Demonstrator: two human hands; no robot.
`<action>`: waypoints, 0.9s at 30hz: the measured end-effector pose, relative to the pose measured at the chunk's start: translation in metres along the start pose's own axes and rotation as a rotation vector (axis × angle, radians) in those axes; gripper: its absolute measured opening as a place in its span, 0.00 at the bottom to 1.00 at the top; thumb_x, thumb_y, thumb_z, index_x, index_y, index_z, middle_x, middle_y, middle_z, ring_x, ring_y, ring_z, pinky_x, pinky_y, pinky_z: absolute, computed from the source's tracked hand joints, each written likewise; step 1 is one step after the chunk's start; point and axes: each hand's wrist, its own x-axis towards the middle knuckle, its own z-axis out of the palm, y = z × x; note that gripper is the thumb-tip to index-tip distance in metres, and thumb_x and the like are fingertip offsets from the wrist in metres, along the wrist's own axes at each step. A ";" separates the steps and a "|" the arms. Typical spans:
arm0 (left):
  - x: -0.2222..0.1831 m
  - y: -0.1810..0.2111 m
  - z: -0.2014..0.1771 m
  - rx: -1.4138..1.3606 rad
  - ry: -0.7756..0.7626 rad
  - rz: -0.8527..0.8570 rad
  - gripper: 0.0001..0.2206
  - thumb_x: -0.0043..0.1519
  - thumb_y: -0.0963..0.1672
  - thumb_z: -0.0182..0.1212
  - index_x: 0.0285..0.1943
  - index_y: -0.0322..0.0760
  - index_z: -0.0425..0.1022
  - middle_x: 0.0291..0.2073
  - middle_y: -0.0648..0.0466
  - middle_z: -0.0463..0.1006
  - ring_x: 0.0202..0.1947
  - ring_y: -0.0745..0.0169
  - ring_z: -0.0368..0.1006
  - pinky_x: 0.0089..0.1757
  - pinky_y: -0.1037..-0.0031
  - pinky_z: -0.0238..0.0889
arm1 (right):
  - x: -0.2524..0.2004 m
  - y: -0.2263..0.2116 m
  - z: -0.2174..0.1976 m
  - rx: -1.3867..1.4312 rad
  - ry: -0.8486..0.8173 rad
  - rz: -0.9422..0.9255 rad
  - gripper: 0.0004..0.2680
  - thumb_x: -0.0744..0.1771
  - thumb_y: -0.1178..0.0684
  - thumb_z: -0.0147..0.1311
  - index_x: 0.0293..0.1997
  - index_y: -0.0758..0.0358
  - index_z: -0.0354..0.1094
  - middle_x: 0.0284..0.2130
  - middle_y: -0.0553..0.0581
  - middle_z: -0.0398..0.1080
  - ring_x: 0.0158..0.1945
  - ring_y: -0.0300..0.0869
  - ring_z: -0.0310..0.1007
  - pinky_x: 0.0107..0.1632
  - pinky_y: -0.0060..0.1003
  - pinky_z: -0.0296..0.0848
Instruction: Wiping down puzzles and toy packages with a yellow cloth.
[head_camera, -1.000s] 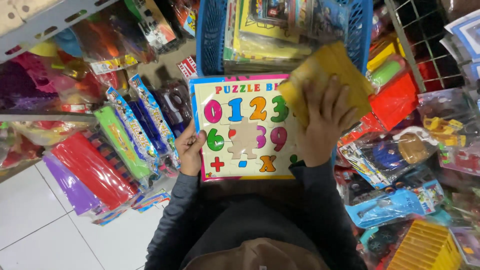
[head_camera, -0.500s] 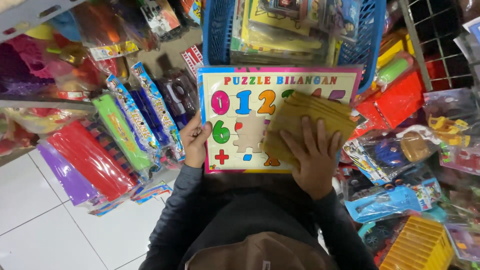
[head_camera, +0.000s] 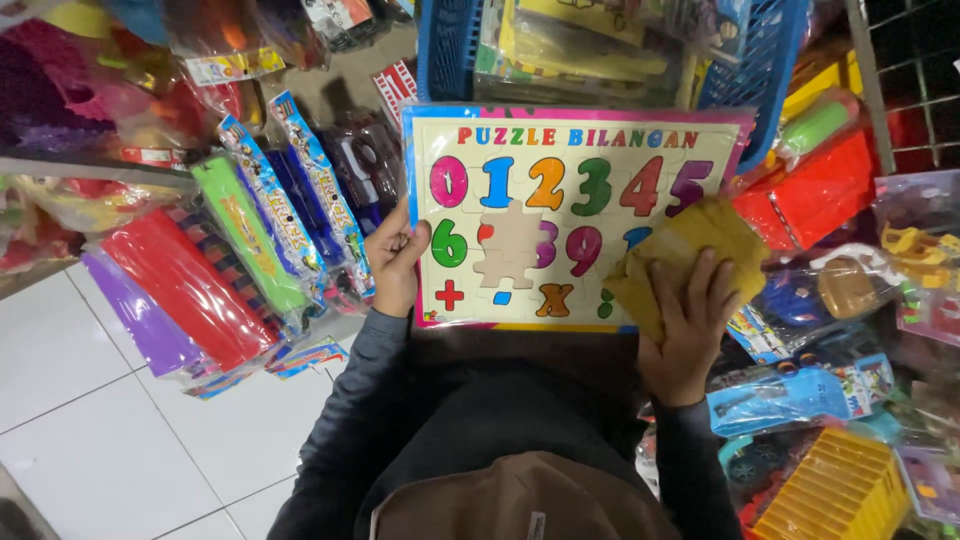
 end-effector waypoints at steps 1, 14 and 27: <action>0.002 0.003 0.003 -0.007 0.006 0.010 0.23 0.69 0.37 0.60 0.75 0.26 0.65 0.40 0.61 0.78 0.39 0.77 0.69 0.45 0.84 0.62 | -0.003 0.001 0.000 -0.003 0.000 -0.056 0.24 0.65 0.55 0.48 0.71 0.44 0.64 0.76 0.69 0.50 0.79 0.69 0.39 0.75 0.73 0.38; 0.003 0.007 0.006 -0.011 0.017 0.039 0.23 0.70 0.37 0.59 0.76 0.27 0.64 0.43 0.62 0.77 0.38 0.78 0.66 0.44 0.85 0.60 | -0.023 -0.007 0.003 -0.068 -0.222 -0.523 0.27 0.59 0.53 0.56 0.67 0.29 0.67 0.71 0.56 0.57 0.71 0.64 0.50 0.70 0.72 0.35; 0.000 0.006 0.004 -0.053 0.014 0.028 0.23 0.69 0.37 0.58 0.74 0.26 0.63 0.47 0.59 0.79 0.41 0.78 0.70 0.46 0.84 0.62 | 0.000 -0.055 0.022 0.032 -0.370 -0.601 0.26 0.59 0.52 0.53 0.66 0.29 0.67 0.71 0.52 0.59 0.73 0.57 0.52 0.67 0.76 0.38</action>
